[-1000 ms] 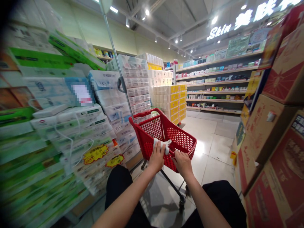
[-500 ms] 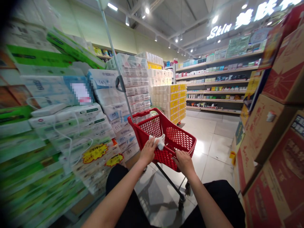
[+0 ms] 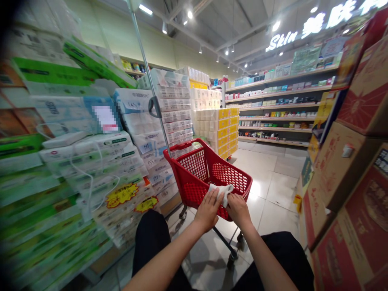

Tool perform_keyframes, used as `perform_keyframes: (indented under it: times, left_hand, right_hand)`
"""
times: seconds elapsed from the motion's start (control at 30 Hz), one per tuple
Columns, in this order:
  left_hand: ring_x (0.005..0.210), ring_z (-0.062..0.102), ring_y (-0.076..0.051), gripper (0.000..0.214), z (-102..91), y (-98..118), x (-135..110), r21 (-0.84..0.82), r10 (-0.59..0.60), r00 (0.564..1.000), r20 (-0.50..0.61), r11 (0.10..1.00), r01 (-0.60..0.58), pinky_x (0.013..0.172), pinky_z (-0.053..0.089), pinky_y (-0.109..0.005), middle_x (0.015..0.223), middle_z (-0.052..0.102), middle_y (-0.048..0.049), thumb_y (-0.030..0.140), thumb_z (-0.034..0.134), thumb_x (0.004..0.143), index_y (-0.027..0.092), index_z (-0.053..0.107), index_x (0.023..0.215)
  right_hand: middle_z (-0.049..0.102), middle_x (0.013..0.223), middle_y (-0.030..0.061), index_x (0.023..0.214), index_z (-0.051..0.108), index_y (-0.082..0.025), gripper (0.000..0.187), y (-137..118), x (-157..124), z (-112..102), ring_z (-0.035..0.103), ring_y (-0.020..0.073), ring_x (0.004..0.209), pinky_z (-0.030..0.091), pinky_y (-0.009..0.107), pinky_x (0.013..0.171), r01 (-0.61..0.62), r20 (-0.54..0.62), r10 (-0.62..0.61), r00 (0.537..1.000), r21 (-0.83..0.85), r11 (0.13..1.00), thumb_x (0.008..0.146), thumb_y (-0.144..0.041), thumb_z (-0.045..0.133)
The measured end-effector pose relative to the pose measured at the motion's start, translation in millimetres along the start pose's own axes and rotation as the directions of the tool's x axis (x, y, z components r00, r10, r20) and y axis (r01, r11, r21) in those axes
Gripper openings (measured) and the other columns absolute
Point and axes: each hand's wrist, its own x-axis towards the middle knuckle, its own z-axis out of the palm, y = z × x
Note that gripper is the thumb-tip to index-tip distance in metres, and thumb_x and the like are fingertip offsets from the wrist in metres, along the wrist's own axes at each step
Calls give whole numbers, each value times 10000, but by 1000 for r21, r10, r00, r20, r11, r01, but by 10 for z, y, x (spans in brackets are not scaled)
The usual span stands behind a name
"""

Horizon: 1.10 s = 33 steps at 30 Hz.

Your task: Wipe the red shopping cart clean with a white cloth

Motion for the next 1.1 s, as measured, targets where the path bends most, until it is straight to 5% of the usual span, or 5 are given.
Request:
perform_keyframes:
  times: [0.3,0.47,0.73,0.9,1.1]
  left_hand:
    - [1444,120,-286,898,-213,-629,102,48,-142,989,41,989,140,1184,140,-469,1569,138,-113,130,570,678,158,179,1486]
    - [1445,41,-340,973,-91,-318,118,-2,-212,977,27,977,213,1174,130,-524,1578,21,-141,186,638,653,142,146,1491]
    - [1445,2,-340,986,14,336,-123,-58,-44,998,41,997,46,1186,117,-507,1579,-20,-129,226,631,654,108,128,1493]
    - [1457,53,-232,889,-165,-142,-127,17,74,995,66,997,-75,1199,80,-434,1583,93,-47,118,523,695,199,149,1497]
    - [1445,135,-242,872,-243,-579,16,46,-119,993,18,992,118,1183,136,-466,1562,183,-70,92,515,681,205,190,1482]
  right_hand:
    - [610,890,18,894,534,-237,329,361,-16,-270,543,215,916,342,411,958,82,82,-82,993,8,997,798,-540,618]
    - [602,846,30,870,539,-226,304,386,-6,-219,514,213,841,383,357,811,88,110,-84,990,-36,995,809,-514,617]
    - [622,911,63,999,593,-204,185,122,-8,-125,499,225,888,317,364,913,60,64,-58,996,-41,997,832,-188,514]
    - [609,873,50,903,582,-212,101,-19,-8,-92,481,224,879,298,359,898,20,40,-20,999,-9,1000,809,-245,565]
    - [588,827,25,839,533,-220,192,-40,-23,-77,475,207,842,295,346,870,20,15,-20,1000,6,1000,842,-405,584]
